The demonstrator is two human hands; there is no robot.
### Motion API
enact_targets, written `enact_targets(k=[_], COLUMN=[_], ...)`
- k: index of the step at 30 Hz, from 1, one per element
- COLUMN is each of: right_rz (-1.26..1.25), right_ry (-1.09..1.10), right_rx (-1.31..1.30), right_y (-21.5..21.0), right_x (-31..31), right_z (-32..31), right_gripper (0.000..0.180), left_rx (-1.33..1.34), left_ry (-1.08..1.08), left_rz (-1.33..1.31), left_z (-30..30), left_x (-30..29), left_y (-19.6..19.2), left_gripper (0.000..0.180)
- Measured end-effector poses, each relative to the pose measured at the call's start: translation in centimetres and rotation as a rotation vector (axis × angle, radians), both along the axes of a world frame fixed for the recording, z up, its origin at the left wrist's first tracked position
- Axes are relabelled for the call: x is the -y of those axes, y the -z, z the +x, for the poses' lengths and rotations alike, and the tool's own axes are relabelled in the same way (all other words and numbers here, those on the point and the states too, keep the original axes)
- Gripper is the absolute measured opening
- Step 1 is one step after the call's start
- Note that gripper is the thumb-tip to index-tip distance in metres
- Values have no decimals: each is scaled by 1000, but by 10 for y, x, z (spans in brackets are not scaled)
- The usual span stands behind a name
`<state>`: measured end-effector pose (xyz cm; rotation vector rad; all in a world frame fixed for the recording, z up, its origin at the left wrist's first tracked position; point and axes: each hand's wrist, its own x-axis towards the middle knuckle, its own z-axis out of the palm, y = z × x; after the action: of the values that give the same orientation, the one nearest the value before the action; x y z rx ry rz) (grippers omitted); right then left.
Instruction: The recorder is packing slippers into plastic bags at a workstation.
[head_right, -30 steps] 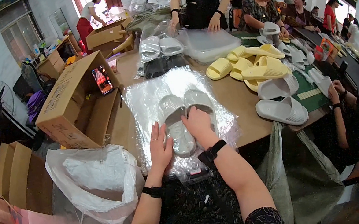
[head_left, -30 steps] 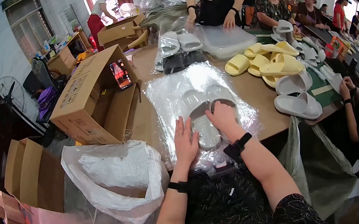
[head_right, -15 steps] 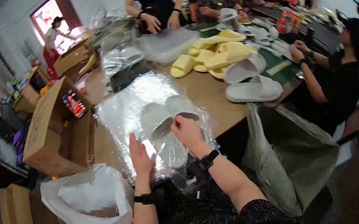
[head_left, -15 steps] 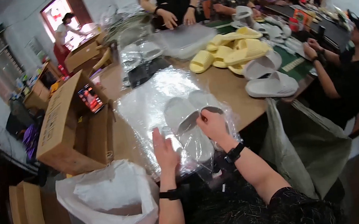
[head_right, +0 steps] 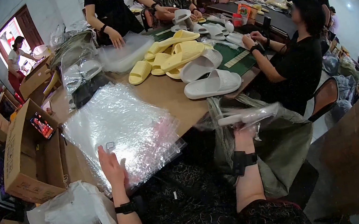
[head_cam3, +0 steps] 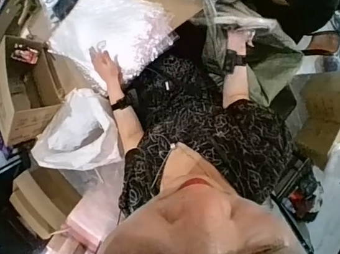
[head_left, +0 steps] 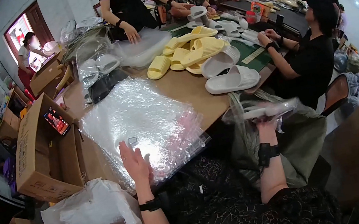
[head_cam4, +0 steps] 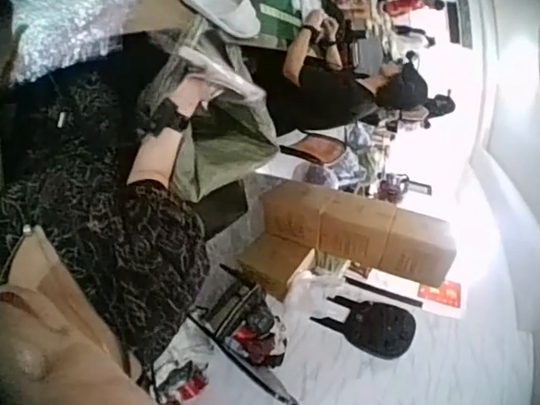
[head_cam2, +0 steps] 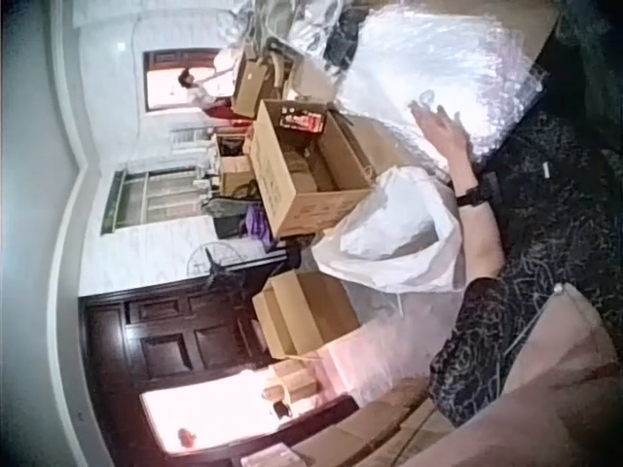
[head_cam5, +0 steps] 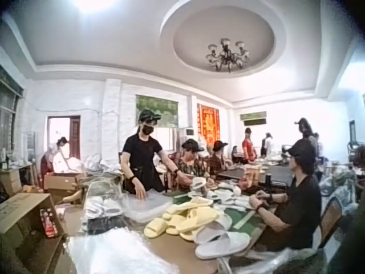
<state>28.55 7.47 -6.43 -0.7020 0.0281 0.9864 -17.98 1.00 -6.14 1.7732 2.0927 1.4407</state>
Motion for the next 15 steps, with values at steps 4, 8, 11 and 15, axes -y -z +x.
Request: enact_targets(k=[4, 8, 11, 15], right_rz=[-81, -118, -34, 26], right_ry=[402, 314, 125, -129], right_rx=[-565, -178, -496, 58], right_y=[126, 175, 106, 2], right_x=[-24, -8, -22, -53], right_z=[83, 128, 32, -26], right_gripper=[24, 27, 24, 9], left_rx=[-29, -3, -6, 6], left_ry=[-2, 63, -17, -36], left_rz=[0, -1, -22, -25], left_z=[3, 23, 2, 4], left_x=[-2, -22, 1, 0], left_y=[-2, -1, -2, -3], left_gripper=[57, 57, 58, 60])
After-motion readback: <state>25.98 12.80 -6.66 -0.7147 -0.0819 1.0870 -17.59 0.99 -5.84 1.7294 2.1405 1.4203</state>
